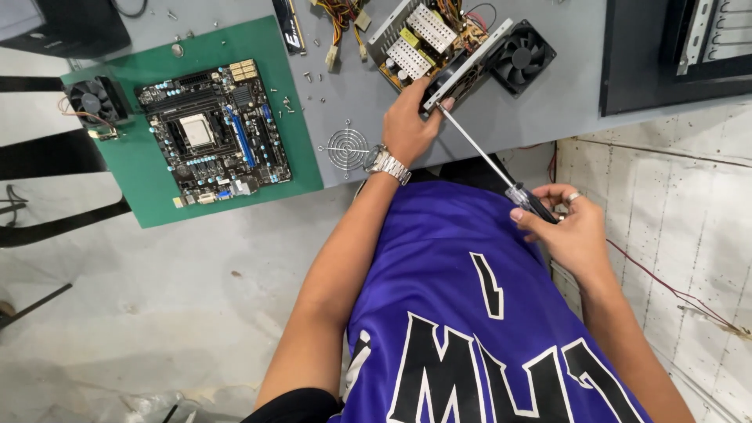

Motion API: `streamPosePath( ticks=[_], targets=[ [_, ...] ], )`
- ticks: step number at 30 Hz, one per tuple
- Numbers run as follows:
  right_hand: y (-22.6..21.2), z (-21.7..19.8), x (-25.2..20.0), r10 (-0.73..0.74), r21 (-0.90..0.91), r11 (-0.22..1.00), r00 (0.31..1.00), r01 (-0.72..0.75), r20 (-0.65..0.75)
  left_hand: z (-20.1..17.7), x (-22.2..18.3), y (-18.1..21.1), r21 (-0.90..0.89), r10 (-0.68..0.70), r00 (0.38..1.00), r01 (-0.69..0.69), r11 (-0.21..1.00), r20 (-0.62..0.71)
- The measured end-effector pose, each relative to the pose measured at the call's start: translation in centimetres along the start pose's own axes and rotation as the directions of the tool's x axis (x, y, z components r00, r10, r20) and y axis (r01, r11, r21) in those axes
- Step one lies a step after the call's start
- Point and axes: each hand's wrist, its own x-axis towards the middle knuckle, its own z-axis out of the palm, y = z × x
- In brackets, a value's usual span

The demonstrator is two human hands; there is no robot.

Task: Disassembling and cleaning computer components including a power supply unit and cooling fans using a screwdriver and brush.

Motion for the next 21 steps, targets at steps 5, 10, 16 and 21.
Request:
streamPosePath(
  ticks=[5, 10, 16, 21],
  targets=[
    [1.4, 0.0, -0.3, -0.064, -0.189, 0.981, 0.990, 0.040, -0.125, 0.0, 0.0, 0.2, -0.020, 0.004, 1.000, -0.004, 1.000, 0.005],
    [1.0, -0.2, 0.0, -0.037, -0.206, 0.978, 0.999, 0.031, -0.025, 1.1, -0.3, -0.5, 0.023, -0.005, 1.000, 0.005, 1.000, 0.000],
    [-0.3, -1.3, 0.6, 0.146, -0.015, 0.989, 0.981, -0.145, 0.125, 1.5, -0.9, -1.1, 0.008, 0.010, 1.000, -0.010, 1.000, 0.004],
    [3.4, -1.2, 0.4, -0.466, -0.634, 0.691, 0.885, 0.347, -0.024, 1.7, -0.8, -1.1, 0.011, 0.017, 1.000, -0.017, 1.000, -0.007]
  ],
)
